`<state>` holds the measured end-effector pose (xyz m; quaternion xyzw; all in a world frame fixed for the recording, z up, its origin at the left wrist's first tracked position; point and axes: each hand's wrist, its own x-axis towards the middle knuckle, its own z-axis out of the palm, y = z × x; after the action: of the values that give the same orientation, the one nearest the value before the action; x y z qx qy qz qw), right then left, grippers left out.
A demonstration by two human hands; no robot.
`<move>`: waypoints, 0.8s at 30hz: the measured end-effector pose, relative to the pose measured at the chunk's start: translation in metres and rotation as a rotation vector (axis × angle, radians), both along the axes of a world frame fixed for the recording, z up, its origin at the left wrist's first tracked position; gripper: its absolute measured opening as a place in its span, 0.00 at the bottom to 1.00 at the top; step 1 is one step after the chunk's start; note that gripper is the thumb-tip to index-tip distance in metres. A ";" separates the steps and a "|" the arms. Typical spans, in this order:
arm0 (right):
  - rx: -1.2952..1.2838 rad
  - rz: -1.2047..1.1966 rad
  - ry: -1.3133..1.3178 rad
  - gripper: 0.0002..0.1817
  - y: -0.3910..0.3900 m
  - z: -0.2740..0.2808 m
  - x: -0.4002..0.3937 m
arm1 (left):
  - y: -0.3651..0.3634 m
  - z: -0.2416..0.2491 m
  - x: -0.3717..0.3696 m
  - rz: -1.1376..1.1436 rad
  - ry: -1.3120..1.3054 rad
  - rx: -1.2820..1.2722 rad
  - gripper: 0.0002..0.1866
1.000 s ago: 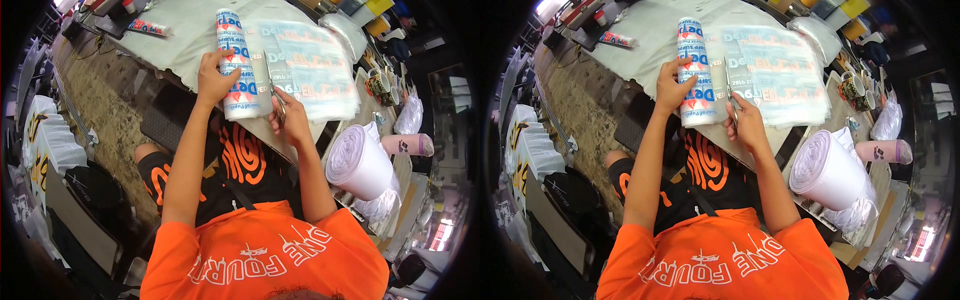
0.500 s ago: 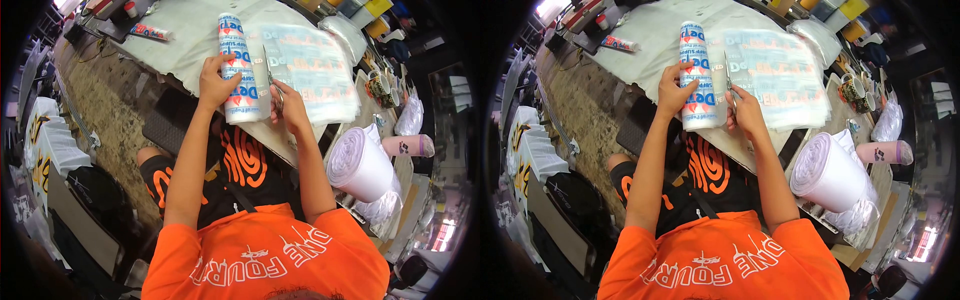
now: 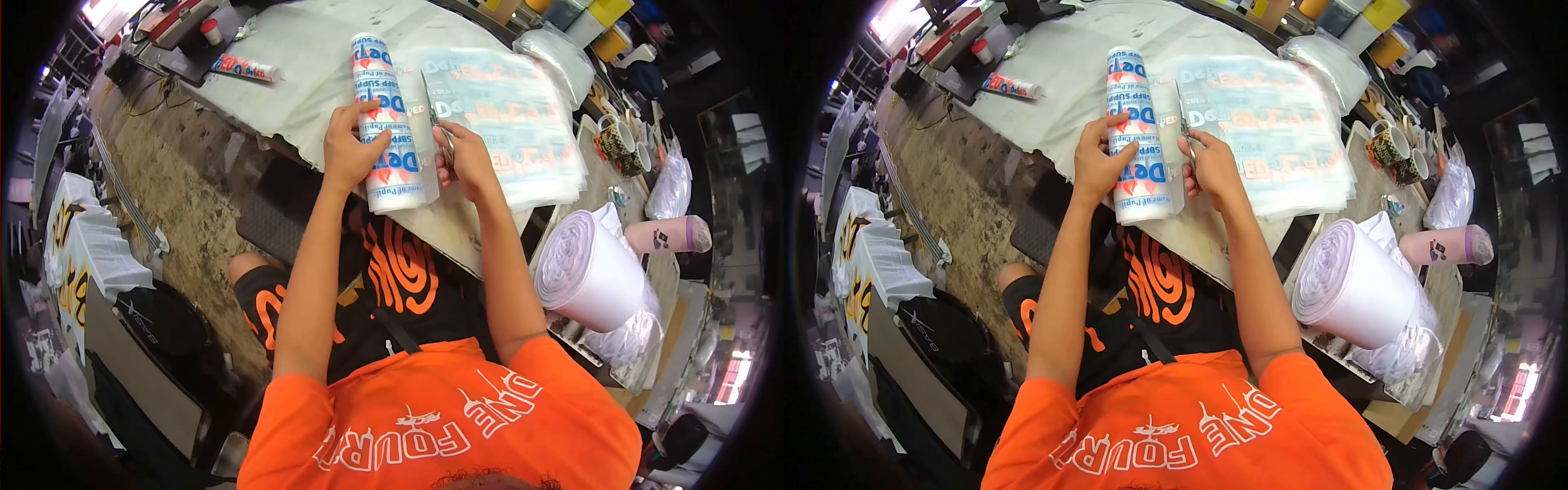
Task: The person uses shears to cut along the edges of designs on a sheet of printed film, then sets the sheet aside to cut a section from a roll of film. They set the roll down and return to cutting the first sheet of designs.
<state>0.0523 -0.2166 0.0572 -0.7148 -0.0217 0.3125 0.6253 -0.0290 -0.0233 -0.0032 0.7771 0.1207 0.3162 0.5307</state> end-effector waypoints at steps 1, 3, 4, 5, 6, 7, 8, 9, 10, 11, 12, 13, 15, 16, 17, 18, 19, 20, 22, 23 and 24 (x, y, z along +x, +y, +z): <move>0.005 -0.002 -0.003 0.32 0.001 -0.001 0.001 | 0.000 0.000 0.001 -0.002 -0.003 0.005 0.27; -0.011 0.020 -0.024 0.32 0.002 -0.002 0.001 | 0.000 -0.003 0.002 0.005 -0.024 -0.065 0.28; -0.011 0.021 -0.025 0.32 0.002 -0.004 0.001 | 0.000 -0.005 0.002 0.006 -0.025 -0.065 0.28; -0.018 0.025 -0.037 0.32 0.001 -0.007 0.001 | 0.001 -0.007 0.003 0.004 -0.028 -0.070 0.28; -0.024 0.029 -0.051 0.32 0.001 -0.006 0.001 | 0.001 -0.007 0.004 0.002 -0.032 -0.074 0.28; -0.023 0.027 -0.052 0.32 0.002 -0.005 0.002 | 0.001 -0.007 0.004 0.001 -0.033 -0.073 0.28; -0.017 0.027 -0.045 0.32 0.004 -0.004 0.004 | 0.002 -0.007 0.004 0.002 -0.025 -0.060 0.28; -0.011 0.024 -0.039 0.31 0.006 -0.002 0.006 | 0.001 -0.005 0.003 0.000 -0.018 -0.046 0.28; -0.007 0.013 -0.041 0.31 0.010 -0.002 0.010 | 0.001 -0.004 0.003 -0.010 -0.019 -0.042 0.28; 0.010 -0.006 -0.033 0.30 0.015 -0.004 0.016 | 0.000 -0.002 0.002 -0.011 -0.020 -0.048 0.28; 0.028 -0.025 -0.024 0.30 0.019 -0.003 0.019 | 0.000 -0.002 0.002 -0.011 -0.019 -0.052 0.28; 0.034 -0.035 -0.024 0.30 0.021 -0.002 0.020 | 0.000 -0.001 0.002 -0.021 -0.019 -0.046 0.28; 0.014 0.007 -0.024 0.31 0.024 0.000 0.021 | -0.002 -0.001 0.002 -0.018 -0.039 -0.077 0.28; 0.016 0.005 -0.029 0.31 0.024 -0.002 0.021 | -0.002 0.000 0.003 -0.020 -0.043 -0.075 0.28; -0.009 0.011 -0.054 0.31 0.024 -0.005 0.019 | -0.002 0.001 0.002 -0.020 -0.023 -0.050 0.28; -0.034 0.016 -0.078 0.31 0.024 -0.009 0.019 | -0.002 0.001 0.000 -0.020 -0.003 -0.026 0.28; -0.031 0.014 -0.081 0.31 0.024 -0.012 0.022 | -0.002 0.001 -0.001 -0.022 -0.006 -0.023 0.28; -0.027 0.020 -0.095 0.29 0.024 -0.015 0.025 | -0.002 0.001 -0.001 -0.015 -0.002 -0.006 0.28; -0.012 0.014 -0.120 0.27 0.025 -0.015 0.030 | 0.000 -0.001 0.000 -0.011 0.002 0.010 0.28; -0.018 -0.004 -0.097 0.26 0.028 -0.013 0.034 | -0.001 0.000 0.000 -0.021 -0.011 0.025 0.28; -0.018 -0.024 -0.078 0.26 0.031 -0.010 0.040 | -0.001 0.001 0.000 -0.008 -0.016 0.023 0.28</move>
<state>0.0921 -0.1854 0.0473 -0.7324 -0.0346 0.2771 0.6210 -0.0287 -0.0247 -0.0022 0.7812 0.1095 0.3215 0.5239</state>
